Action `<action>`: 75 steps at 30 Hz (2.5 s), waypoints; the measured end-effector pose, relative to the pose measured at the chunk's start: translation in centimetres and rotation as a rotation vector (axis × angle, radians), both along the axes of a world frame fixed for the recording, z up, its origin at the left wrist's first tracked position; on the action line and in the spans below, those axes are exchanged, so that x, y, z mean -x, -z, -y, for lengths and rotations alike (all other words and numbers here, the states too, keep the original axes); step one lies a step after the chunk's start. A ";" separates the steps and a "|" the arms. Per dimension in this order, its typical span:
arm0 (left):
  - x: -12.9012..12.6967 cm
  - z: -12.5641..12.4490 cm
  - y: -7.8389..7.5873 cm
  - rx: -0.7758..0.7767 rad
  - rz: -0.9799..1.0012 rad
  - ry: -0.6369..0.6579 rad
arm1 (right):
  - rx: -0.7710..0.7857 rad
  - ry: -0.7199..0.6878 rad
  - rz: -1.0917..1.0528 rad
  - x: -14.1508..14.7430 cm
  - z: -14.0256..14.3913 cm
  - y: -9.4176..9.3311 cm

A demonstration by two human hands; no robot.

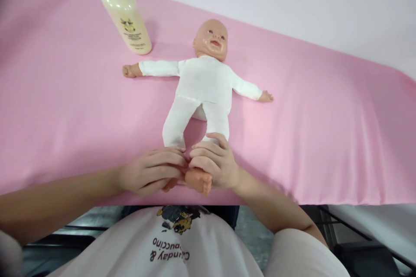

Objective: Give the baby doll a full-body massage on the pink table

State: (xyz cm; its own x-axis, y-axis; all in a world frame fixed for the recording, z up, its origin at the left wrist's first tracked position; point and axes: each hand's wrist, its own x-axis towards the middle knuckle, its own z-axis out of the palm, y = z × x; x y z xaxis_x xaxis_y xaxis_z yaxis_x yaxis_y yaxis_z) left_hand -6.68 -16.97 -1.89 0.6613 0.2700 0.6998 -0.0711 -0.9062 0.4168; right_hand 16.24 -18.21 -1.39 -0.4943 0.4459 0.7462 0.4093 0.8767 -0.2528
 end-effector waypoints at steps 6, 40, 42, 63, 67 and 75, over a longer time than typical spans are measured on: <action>0.0 0.0 0.1 0.002 -0.029 -0.012 | 0.103 -0.133 0.019 0.0 0.1 -0.5; -0.2 0.0 -0.2 0.062 -0.025 -0.007 | 0.082 -0.220 0.089 0.8 0.5 -0.1; -0.2 0.0 -0.2 0.060 -0.025 -0.005 | 0.087 -0.220 0.091 0.7 0.6 0.0; -0.2 0.0 -0.2 0.063 -0.031 0.009 | 0.127 -0.236 0.109 0.7 0.6 -0.3; -0.2 0.0 -0.2 0.064 -0.034 0.007 | 0.125 -0.228 0.123 0.7 0.7 -0.3; -0.2 0.0 -0.2 0.086 -0.056 0.004 | 0.155 -0.215 0.164 0.6 0.7 -0.4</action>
